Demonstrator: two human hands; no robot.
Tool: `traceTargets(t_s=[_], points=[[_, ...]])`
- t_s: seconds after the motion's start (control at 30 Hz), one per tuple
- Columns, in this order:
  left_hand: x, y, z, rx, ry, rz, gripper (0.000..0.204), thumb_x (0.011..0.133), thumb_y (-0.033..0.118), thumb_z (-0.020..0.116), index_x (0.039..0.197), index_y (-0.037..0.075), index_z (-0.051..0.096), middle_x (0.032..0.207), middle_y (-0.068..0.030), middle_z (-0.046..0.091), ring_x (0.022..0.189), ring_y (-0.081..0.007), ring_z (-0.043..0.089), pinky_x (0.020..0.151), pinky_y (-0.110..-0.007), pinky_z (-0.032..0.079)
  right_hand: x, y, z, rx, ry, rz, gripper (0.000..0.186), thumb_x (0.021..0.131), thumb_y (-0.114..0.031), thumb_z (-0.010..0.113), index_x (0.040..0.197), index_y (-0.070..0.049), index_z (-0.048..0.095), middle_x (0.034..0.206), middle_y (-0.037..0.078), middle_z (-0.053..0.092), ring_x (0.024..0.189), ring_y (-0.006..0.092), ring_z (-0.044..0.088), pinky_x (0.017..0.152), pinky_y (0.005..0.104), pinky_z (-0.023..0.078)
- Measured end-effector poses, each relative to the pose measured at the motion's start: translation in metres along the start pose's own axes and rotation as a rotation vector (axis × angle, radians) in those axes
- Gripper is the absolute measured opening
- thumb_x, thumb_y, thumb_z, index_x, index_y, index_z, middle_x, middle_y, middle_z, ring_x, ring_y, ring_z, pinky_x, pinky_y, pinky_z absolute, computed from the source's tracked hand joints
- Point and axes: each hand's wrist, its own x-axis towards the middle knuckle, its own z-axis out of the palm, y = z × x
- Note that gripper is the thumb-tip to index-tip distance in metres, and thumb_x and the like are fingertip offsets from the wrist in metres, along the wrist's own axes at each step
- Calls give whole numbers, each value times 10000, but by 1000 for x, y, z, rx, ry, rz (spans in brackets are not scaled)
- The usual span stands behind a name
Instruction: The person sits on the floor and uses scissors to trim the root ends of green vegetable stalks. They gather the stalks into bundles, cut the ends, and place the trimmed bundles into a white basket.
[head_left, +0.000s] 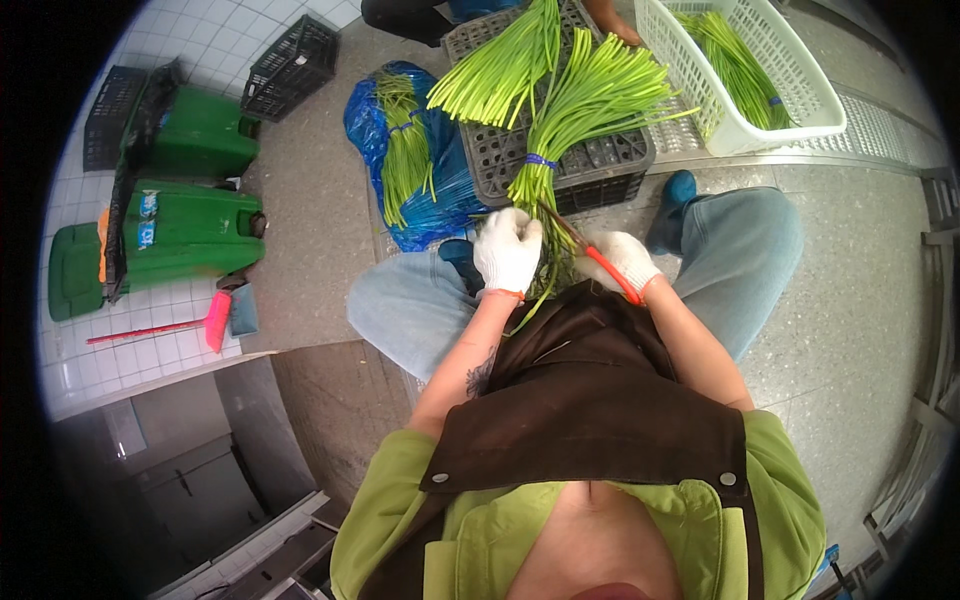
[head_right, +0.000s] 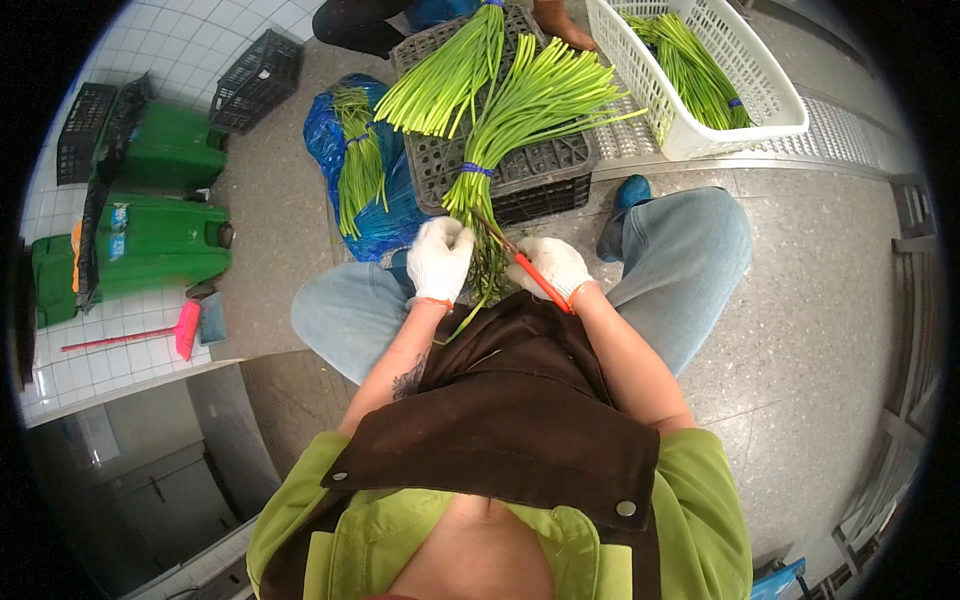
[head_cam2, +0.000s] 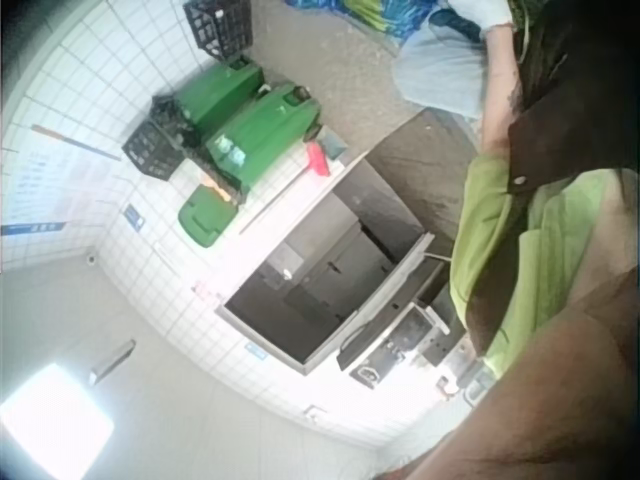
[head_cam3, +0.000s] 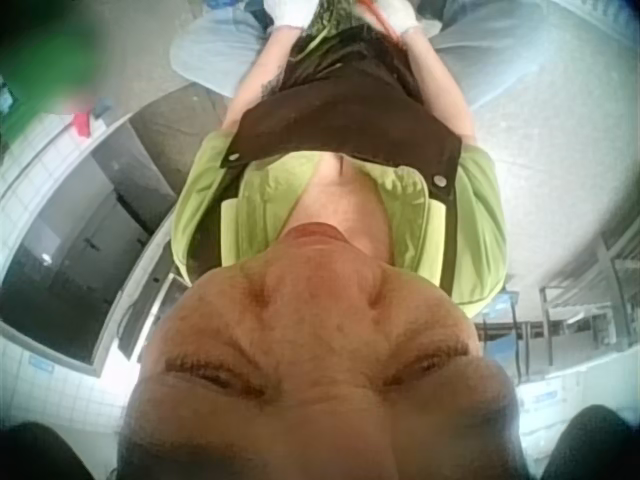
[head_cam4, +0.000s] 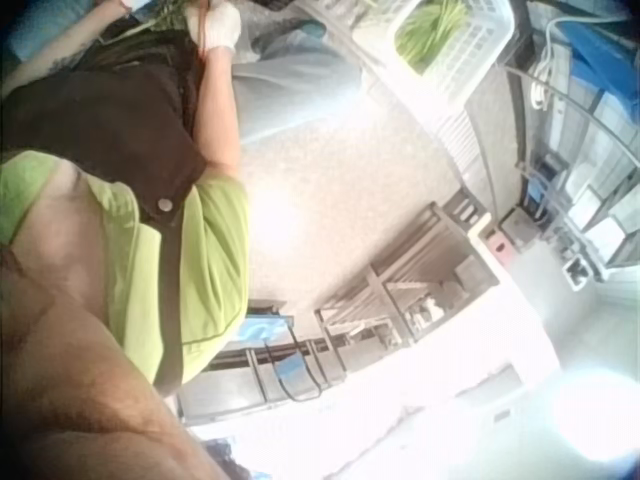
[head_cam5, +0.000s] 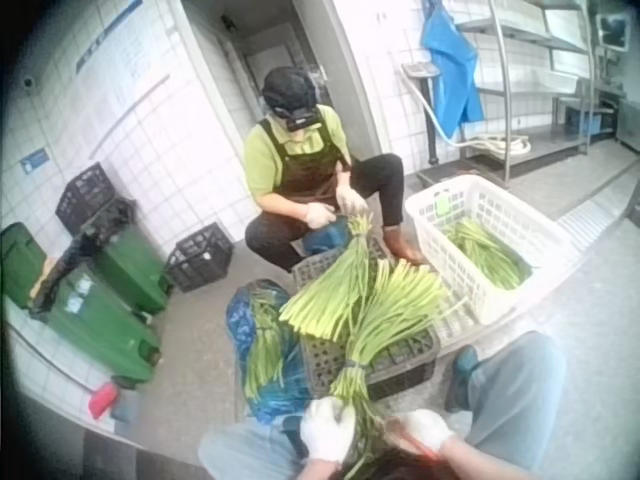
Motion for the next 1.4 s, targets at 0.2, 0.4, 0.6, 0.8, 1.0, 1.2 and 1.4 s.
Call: traceTargets(t_s=[0.2,0.4,0.6,0.8,1.0,1.2,1.4], points=[[29,33,8,245,-111,-72,946,708,436,799,1473,122,338,1442,-186,412,1233,-398,517,976,-458,475,9,21,4,103,176,167,325,809,-328,653,920,-24,674,812,213,684,811,372,673,743,414,516],[35,23,46,-94,-115,-284,992,695,230,756,1527,139,224,1358,-274,458,1137,-449,585,959,-489,494,14,41,18,180,313,127,267,833,-261,653,954,-23,647,765,143,669,670,244,654,662,358,514],[88,3,-18,-811,-603,-519,434,770,172,578,1162,-12,611,942,-153,697,818,-282,669,722,-371,559,21,46,8,510,231,224,274,859,-280,670,953,-27,623,732,83,632,654,188,625,630,329,504],[34,62,-100,-1228,-977,-583,333,941,199,487,1129,-63,570,722,-69,594,474,-99,477,401,-224,390,22,3,1,1569,80,277,492,971,-412,589,1304,-58,510,1114,148,647,927,248,628,790,397,523],[23,25,-55,-1946,-1713,-545,474,1033,290,432,1358,-55,443,1110,-259,600,765,-253,645,575,-325,557,36,-19,-43,1894,254,-278,506,993,-322,526,1391,-20,446,1286,185,585,1173,337,575,1008,499,481],[88,42,-44,-2140,-2087,-946,502,1037,207,446,1443,-76,362,1346,-383,455,1055,-500,628,916,-504,600,78,-20,-86,1661,289,-354,402,967,-163,514,1331,7,504,1162,159,663,1040,274,656,935,435,528],[129,-90,-2,-858,-714,-113,546,920,330,647,1337,-7,543,1141,-178,674,921,-263,681,790,-365,554,109,19,-65,1071,441,207,392,897,-290,705,1101,-56,464,816,81,594,542,157,556,421,291,416]])
